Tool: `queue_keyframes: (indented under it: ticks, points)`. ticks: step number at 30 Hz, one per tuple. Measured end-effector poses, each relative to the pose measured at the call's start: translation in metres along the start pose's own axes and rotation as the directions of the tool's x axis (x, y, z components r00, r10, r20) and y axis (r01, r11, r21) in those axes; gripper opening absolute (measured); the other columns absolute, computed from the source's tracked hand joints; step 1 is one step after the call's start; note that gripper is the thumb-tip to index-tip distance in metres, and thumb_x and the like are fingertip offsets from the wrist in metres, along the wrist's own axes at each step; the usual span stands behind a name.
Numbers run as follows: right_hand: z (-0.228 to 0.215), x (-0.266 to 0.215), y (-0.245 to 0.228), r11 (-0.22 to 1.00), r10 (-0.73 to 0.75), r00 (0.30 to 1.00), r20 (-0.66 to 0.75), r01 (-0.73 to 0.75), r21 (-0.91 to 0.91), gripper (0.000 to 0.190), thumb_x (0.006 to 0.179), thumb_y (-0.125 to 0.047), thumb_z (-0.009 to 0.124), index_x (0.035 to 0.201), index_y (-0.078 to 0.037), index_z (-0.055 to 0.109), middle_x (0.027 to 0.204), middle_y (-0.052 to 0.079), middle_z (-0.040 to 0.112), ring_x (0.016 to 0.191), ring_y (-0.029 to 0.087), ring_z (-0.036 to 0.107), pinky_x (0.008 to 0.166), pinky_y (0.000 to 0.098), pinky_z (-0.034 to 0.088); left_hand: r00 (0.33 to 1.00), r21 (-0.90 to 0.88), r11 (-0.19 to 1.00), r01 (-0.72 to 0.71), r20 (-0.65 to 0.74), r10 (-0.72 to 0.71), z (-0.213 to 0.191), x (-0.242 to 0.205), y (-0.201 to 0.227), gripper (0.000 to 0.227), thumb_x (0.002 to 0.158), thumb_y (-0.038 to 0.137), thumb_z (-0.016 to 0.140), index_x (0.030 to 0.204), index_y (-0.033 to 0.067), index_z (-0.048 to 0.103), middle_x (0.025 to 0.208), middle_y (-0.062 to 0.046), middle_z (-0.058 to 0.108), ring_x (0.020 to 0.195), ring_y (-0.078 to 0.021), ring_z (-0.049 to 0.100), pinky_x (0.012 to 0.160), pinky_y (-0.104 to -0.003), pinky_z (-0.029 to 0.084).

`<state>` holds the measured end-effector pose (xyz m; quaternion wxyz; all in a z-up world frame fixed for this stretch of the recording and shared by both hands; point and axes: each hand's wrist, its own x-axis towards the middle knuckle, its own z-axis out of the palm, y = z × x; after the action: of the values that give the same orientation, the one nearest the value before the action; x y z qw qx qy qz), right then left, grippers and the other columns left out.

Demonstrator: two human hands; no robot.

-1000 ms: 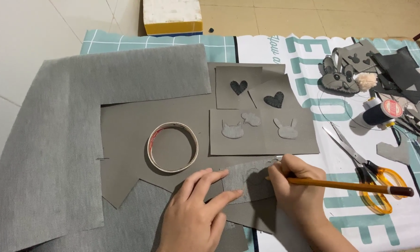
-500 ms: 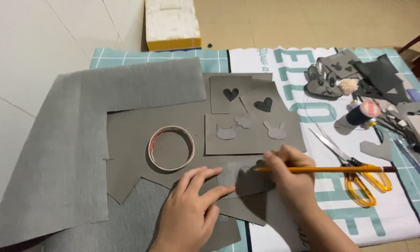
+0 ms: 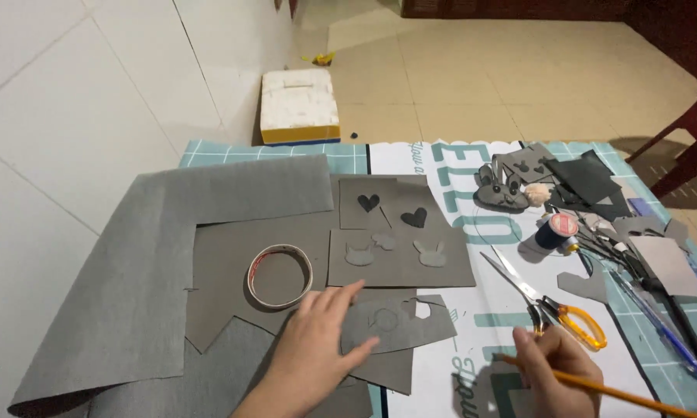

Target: Tracing a shape onto a grey foam sheet with a pencil and then cutting it out with scissors.

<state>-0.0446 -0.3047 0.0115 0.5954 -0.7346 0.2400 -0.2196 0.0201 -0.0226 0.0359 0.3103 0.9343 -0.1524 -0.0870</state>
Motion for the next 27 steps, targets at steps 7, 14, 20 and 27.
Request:
queue_keyframes:
  ticks: [7, 14, 20, 27]
  points:
    - [-0.008, 0.004, 0.012, 0.664, -0.588, 0.773, 0.237, 0.629, -0.405, 0.037, 0.062, -0.033, 0.092, 0.050, -0.012, 0.064, 0.051, -0.001, 0.059, 0.048, 0.012, 0.047, 0.047, 0.0213, 0.039, 0.961, 0.151, 0.978, 0.143, 0.214, -0.173, 0.005, 0.019, -0.002, 0.086, 0.075, 0.049, 0.092, 0.147, 0.0263, 0.050, 0.137, -0.003, 0.054, 0.130, -0.0245, 0.045, 0.108, -0.043, 0.041]
    - [-0.016, 0.047, 0.036, 0.358, -0.515, 0.734, 0.443, 0.653, -0.667, 0.033, 0.073, -0.016, 0.085, 0.103, -0.029, 0.079, 0.104, -0.002, 0.075, 0.099, 0.024, 0.067, 0.078, 0.0411, 0.059, 0.892, -0.622, 0.645, 0.444, 0.241, -0.382, -0.014, -0.009, 0.019, 0.035, 0.090, 0.025, 0.072, 0.123, 0.0151, 0.075, 0.099, 0.001, 0.078, 0.070, -0.0198, 0.063, 0.054, -0.022, 0.040]
    - [-0.027, 0.070, 0.044, 0.300, -0.635, 0.663, 0.397, 0.684, -0.664, 0.032, 0.087, -0.012, 0.073, 0.113, -0.029, 0.077, 0.108, -0.004, 0.072, 0.095, 0.024, 0.062, 0.076, 0.0409, 0.054, 0.862, -0.903, 0.047, 0.428, 0.392, -0.322, -0.012, -0.018, 0.017, 0.047, 0.100, 0.010, 0.049, 0.143, -0.0041, 0.057, 0.125, -0.027, 0.075, 0.091, -0.0460, 0.081, 0.060, -0.033, 0.057]
    - [-0.086, 0.103, 0.100, 0.167, -0.286, 0.944, 0.162, 0.216, -0.962, 0.034, 0.089, -0.060, 0.066, 0.113, -0.040, 0.079, 0.122, -0.011, 0.073, 0.112, 0.018, 0.068, 0.107, 0.0285, 0.049, 0.868, -0.914, 0.051, 0.404, 0.364, -0.338, -0.016, -0.024, 0.020, 0.049, 0.101, 0.011, 0.046, 0.147, -0.0009, 0.057, 0.123, -0.033, 0.080, 0.100, -0.0407, 0.081, 0.065, -0.030, 0.063]
